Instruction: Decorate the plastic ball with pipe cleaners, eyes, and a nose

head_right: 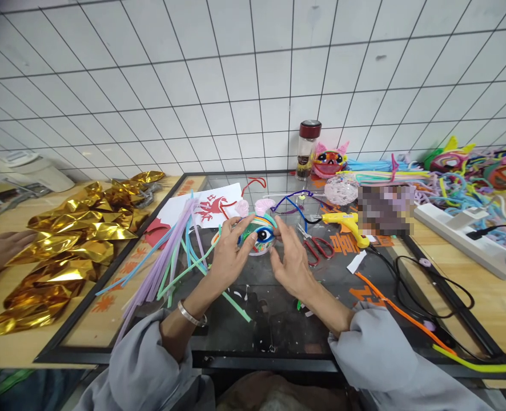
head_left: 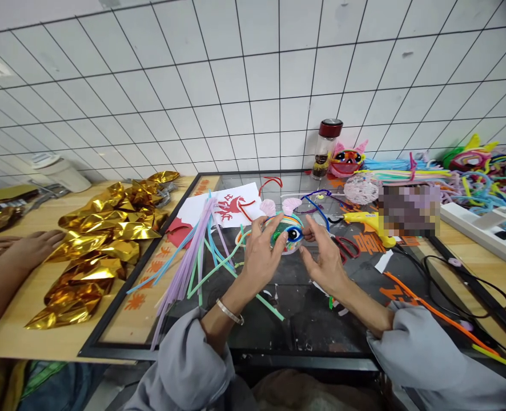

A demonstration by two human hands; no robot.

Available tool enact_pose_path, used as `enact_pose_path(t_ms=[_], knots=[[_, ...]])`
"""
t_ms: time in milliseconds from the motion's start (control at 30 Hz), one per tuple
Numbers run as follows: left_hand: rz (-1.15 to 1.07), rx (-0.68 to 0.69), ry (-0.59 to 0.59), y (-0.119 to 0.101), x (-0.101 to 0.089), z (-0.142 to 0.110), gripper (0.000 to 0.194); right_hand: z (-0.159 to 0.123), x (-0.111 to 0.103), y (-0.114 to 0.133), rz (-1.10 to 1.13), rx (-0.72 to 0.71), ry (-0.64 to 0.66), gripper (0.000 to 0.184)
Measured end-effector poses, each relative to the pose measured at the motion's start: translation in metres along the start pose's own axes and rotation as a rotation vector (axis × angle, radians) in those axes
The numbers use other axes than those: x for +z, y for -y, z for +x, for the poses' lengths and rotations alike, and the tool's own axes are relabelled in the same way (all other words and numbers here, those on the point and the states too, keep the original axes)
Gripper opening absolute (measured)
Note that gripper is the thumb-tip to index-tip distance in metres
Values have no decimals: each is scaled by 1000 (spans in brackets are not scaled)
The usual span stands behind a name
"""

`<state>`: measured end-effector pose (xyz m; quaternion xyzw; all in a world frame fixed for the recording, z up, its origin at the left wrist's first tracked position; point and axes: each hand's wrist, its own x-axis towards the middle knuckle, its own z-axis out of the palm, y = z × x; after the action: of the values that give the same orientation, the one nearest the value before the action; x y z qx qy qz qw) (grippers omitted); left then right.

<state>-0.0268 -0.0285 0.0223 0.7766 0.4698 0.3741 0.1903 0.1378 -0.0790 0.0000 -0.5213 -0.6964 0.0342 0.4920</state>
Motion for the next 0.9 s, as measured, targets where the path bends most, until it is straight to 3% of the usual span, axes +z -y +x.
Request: enact_pose_path(t_ms=[200,367,500,667,900], knots=[[11,-7,-10,0,0,0,45,-5,-1,-1,-56,-60,-70,57],[10,-15,-5,0,0,1,46,-5,-1,2,-106,-89,-80,65],[8,-15,1,0,0,0,47,-4,4,0,-128,-58,-60,70],[3,-29,-6,-1,1,-1,46,-3,10,-3,-125,-132,-28,67],[10,-21,-2,0,1,-1,47,-3,8,0,-111,-22,9,73]])
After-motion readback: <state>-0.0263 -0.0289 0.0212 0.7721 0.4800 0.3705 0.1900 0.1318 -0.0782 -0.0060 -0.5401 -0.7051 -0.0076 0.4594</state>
